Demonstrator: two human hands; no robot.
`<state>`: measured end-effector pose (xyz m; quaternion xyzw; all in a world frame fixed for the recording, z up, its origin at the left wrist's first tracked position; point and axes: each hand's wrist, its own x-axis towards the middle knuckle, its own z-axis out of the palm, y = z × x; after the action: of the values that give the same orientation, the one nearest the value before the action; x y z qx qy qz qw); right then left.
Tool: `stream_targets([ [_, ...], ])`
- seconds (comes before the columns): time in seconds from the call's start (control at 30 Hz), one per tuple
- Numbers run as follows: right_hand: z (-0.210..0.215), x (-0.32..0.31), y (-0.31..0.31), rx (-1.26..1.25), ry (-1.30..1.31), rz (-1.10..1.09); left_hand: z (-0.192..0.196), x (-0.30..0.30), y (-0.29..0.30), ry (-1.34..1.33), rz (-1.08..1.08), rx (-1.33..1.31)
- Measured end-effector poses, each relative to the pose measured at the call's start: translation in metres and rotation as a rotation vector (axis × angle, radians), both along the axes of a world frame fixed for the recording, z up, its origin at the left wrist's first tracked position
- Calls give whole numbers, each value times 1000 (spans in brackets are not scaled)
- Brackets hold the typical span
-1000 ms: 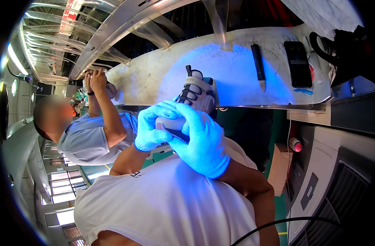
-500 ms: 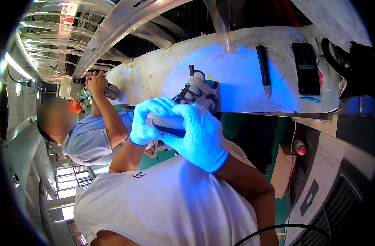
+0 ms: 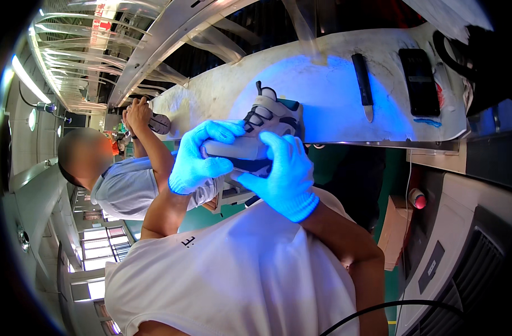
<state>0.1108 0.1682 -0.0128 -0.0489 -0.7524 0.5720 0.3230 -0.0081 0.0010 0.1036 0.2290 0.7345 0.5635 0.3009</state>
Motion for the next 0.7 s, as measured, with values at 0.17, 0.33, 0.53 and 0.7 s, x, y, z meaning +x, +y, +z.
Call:
stream_targets([
  [0.17,-10,14,-6,-168,-57,77,-2,-6,-1,30,-74,-21],
  [0.33,-14,11,-5,-138,62,133,-2,-6,-1,62,-85,-53],
  [0.53,-13,-2,0,-136,43,124,-5,-18,-7,106,-151,-48],
  [0.7,-15,-12,2,-56,11,87,-10,-28,-14,95,-203,-2],
])
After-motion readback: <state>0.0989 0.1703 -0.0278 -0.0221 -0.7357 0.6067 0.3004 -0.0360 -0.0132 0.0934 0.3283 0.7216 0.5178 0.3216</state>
